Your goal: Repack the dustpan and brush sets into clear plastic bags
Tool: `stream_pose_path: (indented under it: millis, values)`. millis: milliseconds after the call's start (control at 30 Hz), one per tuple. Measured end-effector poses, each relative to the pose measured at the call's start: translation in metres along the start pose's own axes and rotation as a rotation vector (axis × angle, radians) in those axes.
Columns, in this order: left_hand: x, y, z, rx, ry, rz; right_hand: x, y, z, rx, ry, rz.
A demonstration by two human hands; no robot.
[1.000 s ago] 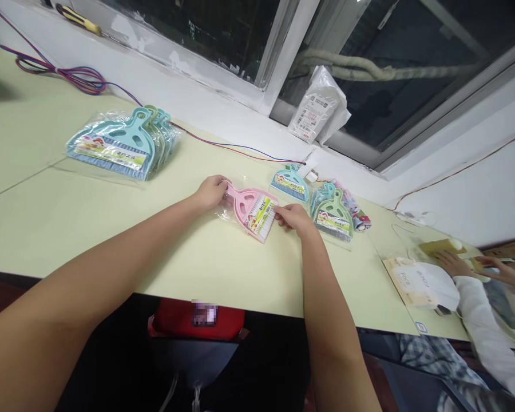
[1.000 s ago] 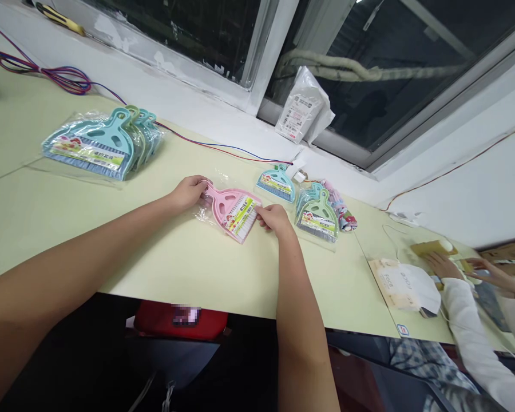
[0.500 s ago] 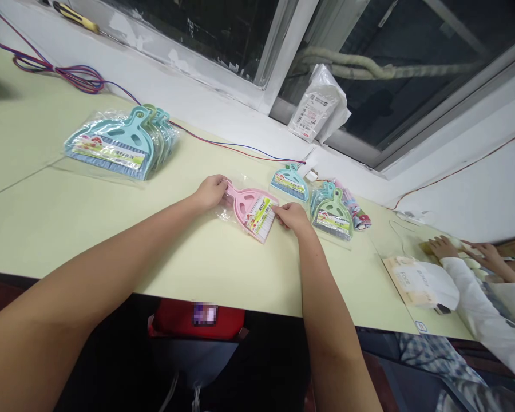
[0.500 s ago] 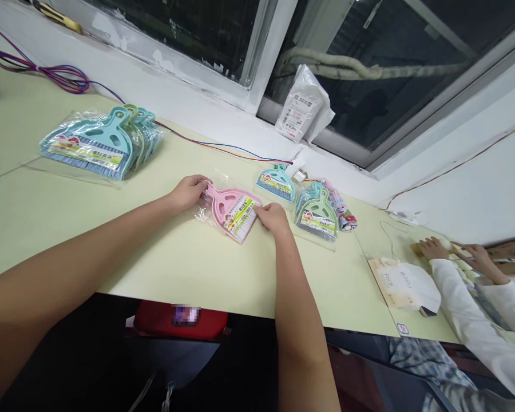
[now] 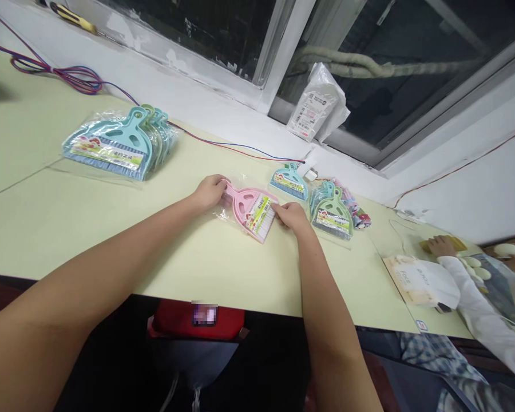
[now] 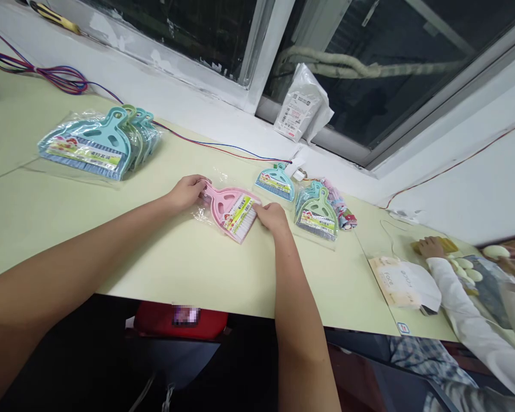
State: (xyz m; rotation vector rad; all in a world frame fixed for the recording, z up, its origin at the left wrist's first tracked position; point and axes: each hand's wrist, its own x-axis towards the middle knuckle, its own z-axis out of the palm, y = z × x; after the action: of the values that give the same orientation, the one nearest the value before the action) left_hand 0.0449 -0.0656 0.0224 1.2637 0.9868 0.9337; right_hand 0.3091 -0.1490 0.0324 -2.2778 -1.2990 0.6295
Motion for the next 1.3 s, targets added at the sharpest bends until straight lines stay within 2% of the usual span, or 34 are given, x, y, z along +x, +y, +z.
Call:
stream_pose_path:
  millis: [200, 433, 600, 733, 833, 1000, 1300]
  values:
    - [0.004, -0.002, -0.002, -0.053, 0.023, -0.030, -0.003, -0.005, -0.002, 0.365, -0.131, 0.073]
    - [0.001, 0.002, -0.003, -0.050, -0.004, -0.028, -0.004, -0.004, -0.002, 0.553, -0.128, 0.057]
    - [0.005, 0.000, -0.007, -0.182, -0.031, -0.050, 0.000, 0.000, -0.004, 0.819, -0.186, 0.067]
    - [0.011, -0.004, -0.010, -0.259, -0.009, -0.034, 0.001, 0.000, -0.004, 1.101, -0.346, 0.048]
    - [0.011, -0.003, -0.010, -0.266, -0.001, -0.031, -0.001, -0.004, -0.003, 1.146, -0.444, 0.026]
    - [0.008, 0.005, -0.012, -0.243, 0.015, -0.052, -0.003, -0.009, -0.002, 1.128, -0.358, 0.059]
    - [0.009, 0.013, -0.027, -0.206, 0.010, -0.092, 0.001, -0.001, -0.008, 1.086, -0.177, 0.069]
